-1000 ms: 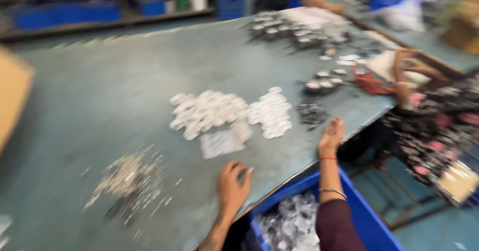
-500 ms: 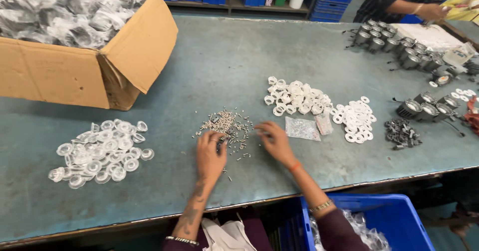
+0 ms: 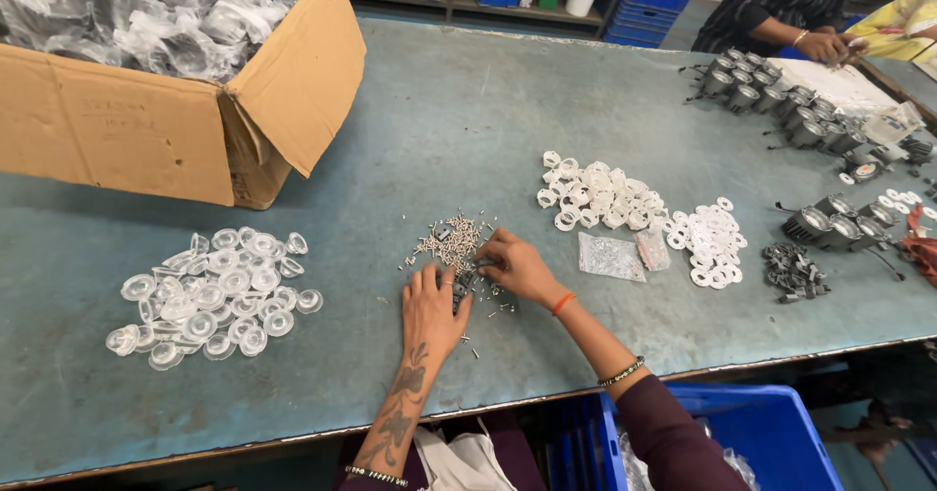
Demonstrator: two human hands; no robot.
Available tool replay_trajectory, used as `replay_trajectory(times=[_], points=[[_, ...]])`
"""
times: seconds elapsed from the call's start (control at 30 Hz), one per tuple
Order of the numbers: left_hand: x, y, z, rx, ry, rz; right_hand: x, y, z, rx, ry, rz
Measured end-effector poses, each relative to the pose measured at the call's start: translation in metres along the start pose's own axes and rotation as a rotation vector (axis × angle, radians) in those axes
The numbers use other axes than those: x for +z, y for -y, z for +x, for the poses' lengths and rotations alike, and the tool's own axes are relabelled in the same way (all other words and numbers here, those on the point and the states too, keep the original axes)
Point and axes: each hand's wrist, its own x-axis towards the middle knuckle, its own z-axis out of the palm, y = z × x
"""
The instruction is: The person assembles small light fixture components by hand on a factory table. They pick up white plastic rings, metal brackets, and screws, then insert the screws into the brackets and place the rings on top. The person repeatedly handles these parts and organizes them into small piles while other workers assemble similar items nearby.
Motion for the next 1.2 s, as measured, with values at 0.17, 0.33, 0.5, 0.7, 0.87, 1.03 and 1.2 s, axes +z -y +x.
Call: replay_trajectory(times=[0.17, 0.33, 0.5, 0.7, 0.87, 1.03, 1.2], points=[[0.012, 0.009, 0.002, 0.012, 0.008, -0.029, -0.003, 0.012, -0.003, 0.054, -0.004, 0.024], [0.015, 0.015, 0.008, 0.029, -0.049, -0.101, -0.001, 0.030, -0.010, -0.187, 0.098, -0.100], [0.015, 0.025, 0.007, -0.141, -0.107, -0.407, 0.003, 0.028, -0.010, -0.206, 0.041, -0.056], [0.013, 0.054, 0.012, -0.568, -0.032, -1.166, 0.014, -0.005, -0.010, 0.137, -0.027, 0.515], [0.000, 0.066, 0.016, -0.624, -0.001, -1.831, 0.016, -0.028, -0.006, 0.370, -0.208, 1.463], [-0.014, 0.056, 0.020, -0.620, -0.041, -1.994, 0.028, -0.006, -0.003, 0.284, -0.133, 0.837], [-0.013, 0.062, 0.019, -0.515, -0.100, -2.049, 0.045, 0.033, -0.002, 0.134, -0.124, 0.002]])
